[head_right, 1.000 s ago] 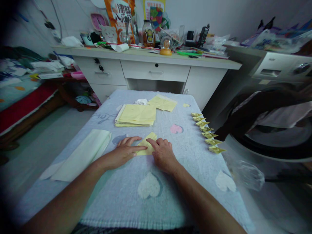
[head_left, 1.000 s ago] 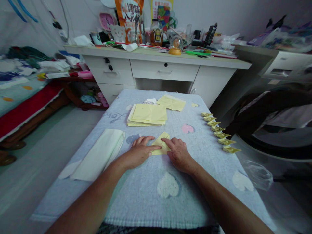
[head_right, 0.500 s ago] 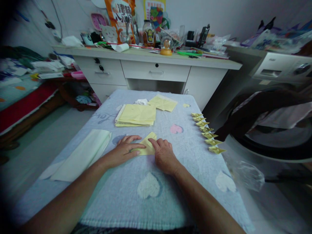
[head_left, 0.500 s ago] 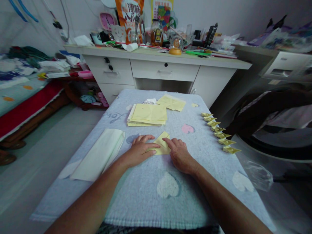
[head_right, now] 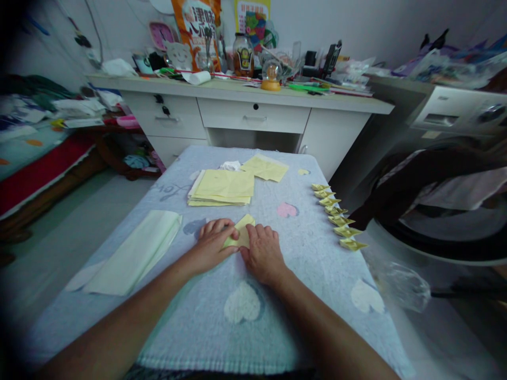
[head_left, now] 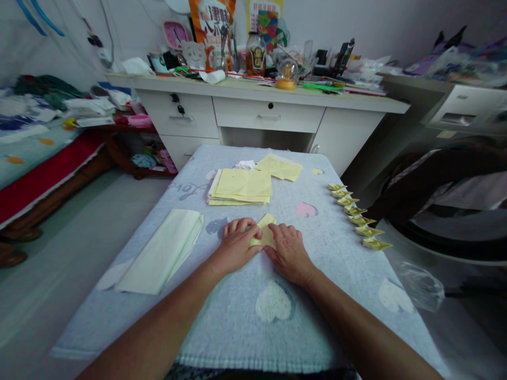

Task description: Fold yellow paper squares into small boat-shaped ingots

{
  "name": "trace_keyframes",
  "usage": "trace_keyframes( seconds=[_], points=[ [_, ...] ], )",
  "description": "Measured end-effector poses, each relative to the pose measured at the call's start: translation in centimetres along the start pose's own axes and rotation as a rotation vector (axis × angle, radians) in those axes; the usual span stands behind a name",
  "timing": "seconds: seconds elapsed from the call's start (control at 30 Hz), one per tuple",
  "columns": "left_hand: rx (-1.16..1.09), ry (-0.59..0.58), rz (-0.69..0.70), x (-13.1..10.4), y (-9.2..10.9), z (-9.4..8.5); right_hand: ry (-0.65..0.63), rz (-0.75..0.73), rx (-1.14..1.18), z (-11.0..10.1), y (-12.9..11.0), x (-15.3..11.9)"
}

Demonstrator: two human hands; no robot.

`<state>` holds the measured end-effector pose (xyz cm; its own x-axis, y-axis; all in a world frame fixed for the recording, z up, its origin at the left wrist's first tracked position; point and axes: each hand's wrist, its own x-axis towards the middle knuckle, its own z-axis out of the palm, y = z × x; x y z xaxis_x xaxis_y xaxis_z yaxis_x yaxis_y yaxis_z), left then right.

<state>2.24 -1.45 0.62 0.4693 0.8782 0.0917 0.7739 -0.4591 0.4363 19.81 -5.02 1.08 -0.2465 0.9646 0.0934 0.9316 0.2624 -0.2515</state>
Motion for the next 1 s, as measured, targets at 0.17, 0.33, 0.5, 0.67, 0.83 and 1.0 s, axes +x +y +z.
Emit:
trace_keyframes(
  seconds=[0.17,0.33,0.5,0.67,0.83,1.0],
  points=[
    [-0.060,-0.148,0.034,0.1,-1.3,-1.0,0.042,0.037,-0.027,0.3,-0.7,0.3],
    [-0.093,-0.219,0.057,0.1,-2.1,-2.0,-0.012,0.049,-0.023,0.3,-0.5,0.7],
    [-0.098,-0.255,0.067,0.1,-2.3,-2.6,-0.042,-0.001,0.022,0.0,0.4,0.4],
    [-0.131,-0.266,0.073,0.1,-2.5,-2.9,-0.053,-0.006,0.025,0.0,1.5,0.0],
    [-0.150,-0.276,0.076,0.2,-2.8,-3.0,-0.050,0.021,0.017,-0.1,2.0,-0.2],
    [-0.167,-0.249,0.087,0.0,-2.8,-3.1,0.094,0.022,0.204,-0.4,2.6,-0.3]
  ],
)
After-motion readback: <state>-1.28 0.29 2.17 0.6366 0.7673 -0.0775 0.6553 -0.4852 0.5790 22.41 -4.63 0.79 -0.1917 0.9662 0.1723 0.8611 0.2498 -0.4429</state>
